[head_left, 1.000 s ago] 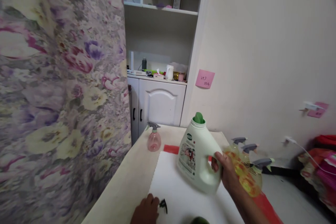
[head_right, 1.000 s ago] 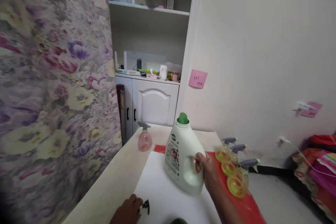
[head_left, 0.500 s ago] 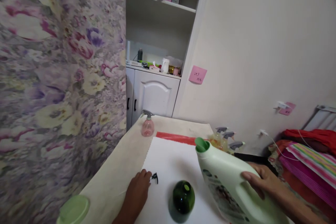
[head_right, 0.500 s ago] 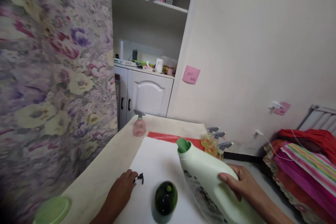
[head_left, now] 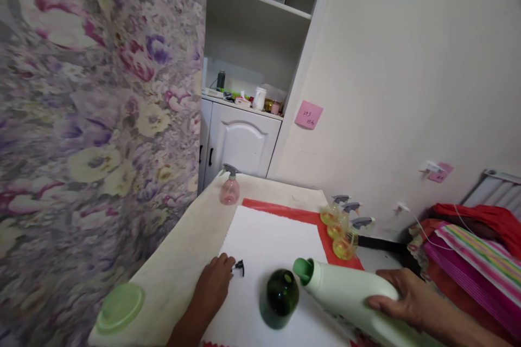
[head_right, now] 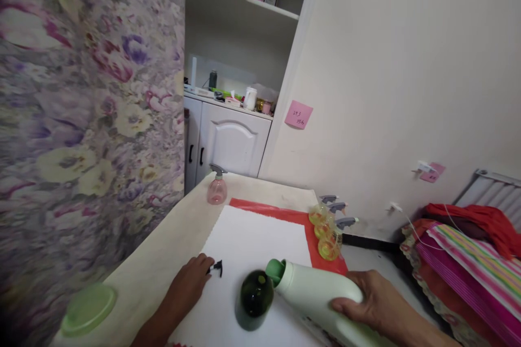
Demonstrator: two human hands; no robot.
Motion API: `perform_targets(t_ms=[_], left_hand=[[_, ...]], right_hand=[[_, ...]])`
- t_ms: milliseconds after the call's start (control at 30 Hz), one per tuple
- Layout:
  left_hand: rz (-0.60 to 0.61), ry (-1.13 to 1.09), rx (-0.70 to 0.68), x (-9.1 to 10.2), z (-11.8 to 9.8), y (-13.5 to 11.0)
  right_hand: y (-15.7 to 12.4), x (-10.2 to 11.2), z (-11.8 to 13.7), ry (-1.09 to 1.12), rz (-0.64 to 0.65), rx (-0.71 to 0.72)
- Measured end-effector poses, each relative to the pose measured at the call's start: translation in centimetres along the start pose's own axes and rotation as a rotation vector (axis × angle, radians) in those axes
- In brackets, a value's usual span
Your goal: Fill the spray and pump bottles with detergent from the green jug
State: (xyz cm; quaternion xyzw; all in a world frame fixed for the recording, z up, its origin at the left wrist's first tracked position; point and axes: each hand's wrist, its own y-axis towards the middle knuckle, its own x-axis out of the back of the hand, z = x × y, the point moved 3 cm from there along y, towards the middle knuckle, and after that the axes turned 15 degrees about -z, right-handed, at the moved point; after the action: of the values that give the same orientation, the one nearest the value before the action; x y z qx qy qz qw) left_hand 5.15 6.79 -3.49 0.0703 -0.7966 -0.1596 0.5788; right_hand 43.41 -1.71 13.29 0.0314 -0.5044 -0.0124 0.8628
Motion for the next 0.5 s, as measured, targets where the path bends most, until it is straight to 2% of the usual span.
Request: perform_targets(t_ms=[167,500], left_hand=[[-0.002,-0.004,-0.003,0.0,0.0,-0.1],[0.004,-0.015,0.003,0.0,0.1,-0.2]], right_hand=[[0.1,0.5,0.0,-0.151,-0.067,0.057],[0.4,0.8,1.6,-0.347,-0.038,0.128]])
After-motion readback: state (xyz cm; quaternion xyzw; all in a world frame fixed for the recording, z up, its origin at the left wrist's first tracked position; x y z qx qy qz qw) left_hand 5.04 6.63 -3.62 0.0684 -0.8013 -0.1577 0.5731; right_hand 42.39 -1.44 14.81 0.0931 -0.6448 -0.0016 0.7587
